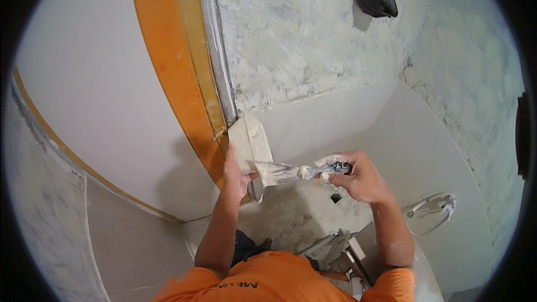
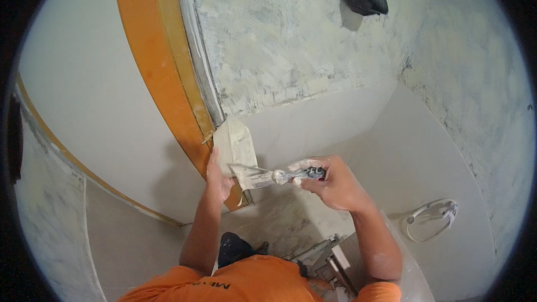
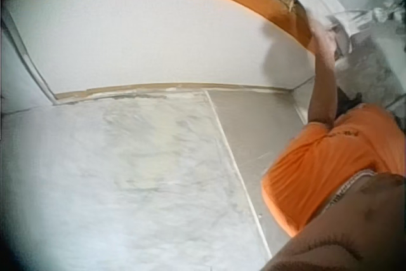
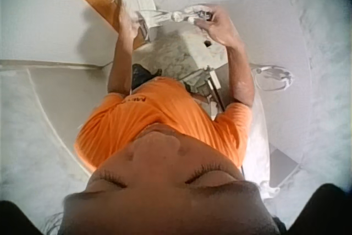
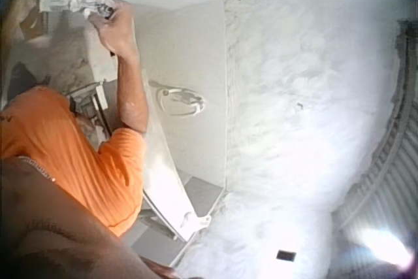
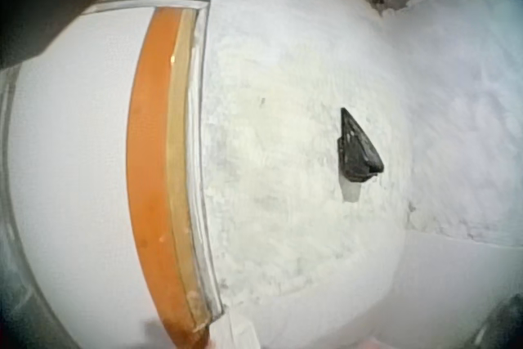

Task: The person applies plaster to a wall and ceiling using a putty knife, taking the plaster from a plastic container.

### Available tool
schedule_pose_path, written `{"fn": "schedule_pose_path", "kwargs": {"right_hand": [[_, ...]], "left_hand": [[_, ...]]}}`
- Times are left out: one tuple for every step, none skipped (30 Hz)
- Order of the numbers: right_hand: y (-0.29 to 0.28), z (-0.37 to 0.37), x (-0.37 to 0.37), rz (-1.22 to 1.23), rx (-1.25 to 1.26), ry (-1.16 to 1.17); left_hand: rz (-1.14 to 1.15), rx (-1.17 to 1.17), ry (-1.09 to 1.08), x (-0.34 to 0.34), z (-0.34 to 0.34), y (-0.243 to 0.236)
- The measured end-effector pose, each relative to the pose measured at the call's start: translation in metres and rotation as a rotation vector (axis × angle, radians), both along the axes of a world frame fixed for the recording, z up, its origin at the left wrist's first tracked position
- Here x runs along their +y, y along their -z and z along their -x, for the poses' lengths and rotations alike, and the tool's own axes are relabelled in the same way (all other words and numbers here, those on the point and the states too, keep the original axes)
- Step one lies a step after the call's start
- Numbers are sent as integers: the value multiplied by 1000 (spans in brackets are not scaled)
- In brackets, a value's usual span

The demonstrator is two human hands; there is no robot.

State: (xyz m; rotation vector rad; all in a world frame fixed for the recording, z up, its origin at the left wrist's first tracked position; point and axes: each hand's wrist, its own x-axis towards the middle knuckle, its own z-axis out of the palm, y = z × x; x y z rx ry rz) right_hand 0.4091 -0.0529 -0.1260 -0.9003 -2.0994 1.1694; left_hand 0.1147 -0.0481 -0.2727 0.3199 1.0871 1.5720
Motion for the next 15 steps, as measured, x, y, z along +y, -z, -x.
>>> {"fn": "schedule_pose_path", "kwargs": {"right_hand": [[4,-2,6,194,87,49],[8,-4,12,384,180,104],[11,-5,16,366,179,109],[15,-7,20,505,362,125],[19,-8,23,643,551,136],[23,-5,26,627,555,131],[27,-2,28,736,688,171],[32,1,30,843,821,207],[39,3,31,903,893,161],[39,3,28,879,895,154],[35,6,24,890,915,55],[29,10,21,901,929,-47],[20,15,16,847,853,13],[15,17,11,827,852,6],[11,18,8,755,825,-81]], "left_hand": [[-11,-10,-9,-3,-1,3],[-65,-47,60,-7,-1,3],[-121,-81,136,-8,-3,2],[-138,-83,144,-8,-6,0],[-172,-116,187,-9,-10,-5],[-208,-146,223,-10,-10,-10],[-241,-192,245,-12,-9,-14],[-261,-187,249,-11,-7,-17],[-299,-233,240,-9,-7,-20],[-337,-281,232,-8,-6,-24],[-356,-306,207,-6,-5,-28],[-381,-306,210,-5,-5,-37],[-386,-303,213,-6,-6,-48],[-385,-299,217,-8,-6,-58],[-406,-298,221,-7,-6,-69]]}}
